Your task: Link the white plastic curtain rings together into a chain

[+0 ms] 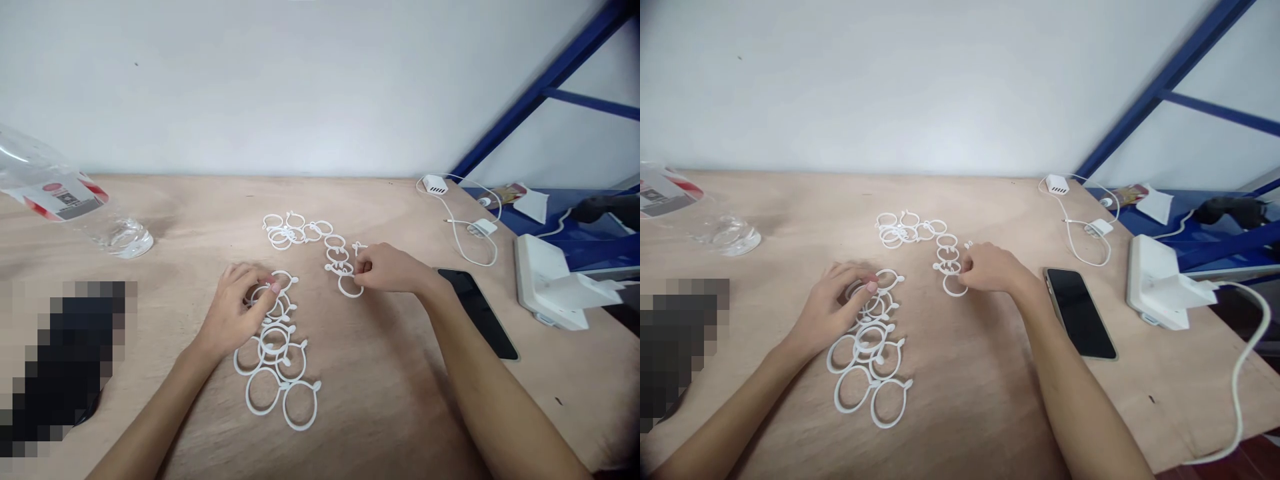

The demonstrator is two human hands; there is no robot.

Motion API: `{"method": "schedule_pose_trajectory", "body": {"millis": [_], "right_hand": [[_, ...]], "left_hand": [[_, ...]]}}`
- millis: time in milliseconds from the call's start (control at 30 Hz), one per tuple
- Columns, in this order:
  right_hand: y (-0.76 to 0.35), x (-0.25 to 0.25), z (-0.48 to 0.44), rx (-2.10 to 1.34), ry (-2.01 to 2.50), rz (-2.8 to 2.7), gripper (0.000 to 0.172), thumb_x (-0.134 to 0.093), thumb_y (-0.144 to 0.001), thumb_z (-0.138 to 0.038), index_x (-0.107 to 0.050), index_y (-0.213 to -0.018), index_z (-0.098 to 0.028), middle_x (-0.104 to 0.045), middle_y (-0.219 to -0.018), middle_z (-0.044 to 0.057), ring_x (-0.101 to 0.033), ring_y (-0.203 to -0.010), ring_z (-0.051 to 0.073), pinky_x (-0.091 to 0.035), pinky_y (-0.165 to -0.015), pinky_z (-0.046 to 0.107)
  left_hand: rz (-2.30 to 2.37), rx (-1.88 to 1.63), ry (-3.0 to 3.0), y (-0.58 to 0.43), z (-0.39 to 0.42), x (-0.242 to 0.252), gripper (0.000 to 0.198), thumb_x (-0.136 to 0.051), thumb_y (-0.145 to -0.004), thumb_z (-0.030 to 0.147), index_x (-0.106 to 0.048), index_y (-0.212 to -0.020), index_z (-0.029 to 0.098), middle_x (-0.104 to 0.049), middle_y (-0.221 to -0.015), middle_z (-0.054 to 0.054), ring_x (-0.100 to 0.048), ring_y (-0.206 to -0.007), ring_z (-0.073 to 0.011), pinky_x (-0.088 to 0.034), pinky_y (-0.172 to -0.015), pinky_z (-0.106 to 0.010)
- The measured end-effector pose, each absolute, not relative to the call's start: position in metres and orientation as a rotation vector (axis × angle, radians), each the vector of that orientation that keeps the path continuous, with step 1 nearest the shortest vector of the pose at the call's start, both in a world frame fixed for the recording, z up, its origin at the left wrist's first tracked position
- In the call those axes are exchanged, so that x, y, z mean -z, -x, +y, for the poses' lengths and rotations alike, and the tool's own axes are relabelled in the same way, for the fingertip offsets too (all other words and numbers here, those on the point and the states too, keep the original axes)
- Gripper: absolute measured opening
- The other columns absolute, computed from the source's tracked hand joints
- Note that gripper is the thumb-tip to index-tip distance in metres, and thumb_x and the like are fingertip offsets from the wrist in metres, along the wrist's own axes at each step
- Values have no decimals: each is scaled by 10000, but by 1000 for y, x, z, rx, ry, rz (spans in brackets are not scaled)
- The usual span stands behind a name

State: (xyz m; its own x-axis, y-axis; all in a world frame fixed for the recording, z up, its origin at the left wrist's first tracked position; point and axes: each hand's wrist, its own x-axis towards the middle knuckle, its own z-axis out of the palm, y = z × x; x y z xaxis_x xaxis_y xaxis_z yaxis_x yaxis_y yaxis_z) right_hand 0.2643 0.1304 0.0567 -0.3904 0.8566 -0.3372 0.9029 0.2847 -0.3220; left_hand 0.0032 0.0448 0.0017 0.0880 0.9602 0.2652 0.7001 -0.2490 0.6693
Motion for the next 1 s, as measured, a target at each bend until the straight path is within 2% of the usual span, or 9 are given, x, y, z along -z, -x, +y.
{"method": "schedule_pose_trajectory", "body": {"millis": [167,333,500,633,767,833,1000], "right_hand": [[-258,-65,125,871,-1618,2537,129,-513,-654,-223,-541,-532,-192,-534,-509,-32,-469,-517,113,-315,-481,237],[-246,-64,117,1096,-1457,2425,103,-518,-625,-177,-605,-571,-193,-595,-551,-25,-513,-531,120,-338,-464,229],[-228,-56,109,1445,-1280,2425,107,-534,-664,-171,-635,-634,-193,-605,-553,-32,-539,-534,115,-367,-484,218],[-202,-44,99,1623,-1560,2666,101,-569,-733,-233,-635,-678,-181,-581,-558,-31,-510,-526,105,-359,-489,223],[-176,-25,84,1707,-1964,2847,105,-594,-757,-248,-606,-688,-169,-632,-641,-1,-554,-571,115,-416,-529,230],[-168,-15,76,1658,-2032,2913,123,-592,-775,-249,-587,-678,-173,-616,-613,-11,-540,-541,105,-409,-509,222],[-160,-2,62,1493,-1937,3111,145,-588,-814,-269,-570,-697,-185,-570,-562,-37,-483,-483,84,-383,-476,206]], "left_hand": [[1634,-993,-1997,-4,45,-2,208,-518,-876,375,-650,-857,215,-692,-932,-39,-558,-933,-226,-407,-878,-383],[1643,-1020,-1992,-2,45,0,188,-526,-872,348,-656,-848,213,-679,-872,-37,-558,-879,-214,-418,-835,-362],[1630,-1057,-1974,-2,43,0,196,-524,-877,340,-658,-830,204,-676,-851,-40,-545,-857,-207,-416,-820,-356],[1629,-1055,-2007,-2,41,-2,252,-498,-894,372,-673,-811,211,-683,-891,-43,-535,-889,-221,-383,-860,-384],[1520,-993,-2073,0,40,-2,354,-390,-940,427,-664,-912,204,-658,-895,-52,-515,-895,-228,-369,-858,-386],[1474,-957,-2093,0,41,0,407,-320,-962,451,-638,-960,196,-641,-896,-57,-500,-888,-229,-367,-848,-383],[1439,-910,-2107,1,41,1,501,-242,-977,493,-612,-857,178,-617,-888,-64,-467,-858,-221,-355,-847,-389]]}}
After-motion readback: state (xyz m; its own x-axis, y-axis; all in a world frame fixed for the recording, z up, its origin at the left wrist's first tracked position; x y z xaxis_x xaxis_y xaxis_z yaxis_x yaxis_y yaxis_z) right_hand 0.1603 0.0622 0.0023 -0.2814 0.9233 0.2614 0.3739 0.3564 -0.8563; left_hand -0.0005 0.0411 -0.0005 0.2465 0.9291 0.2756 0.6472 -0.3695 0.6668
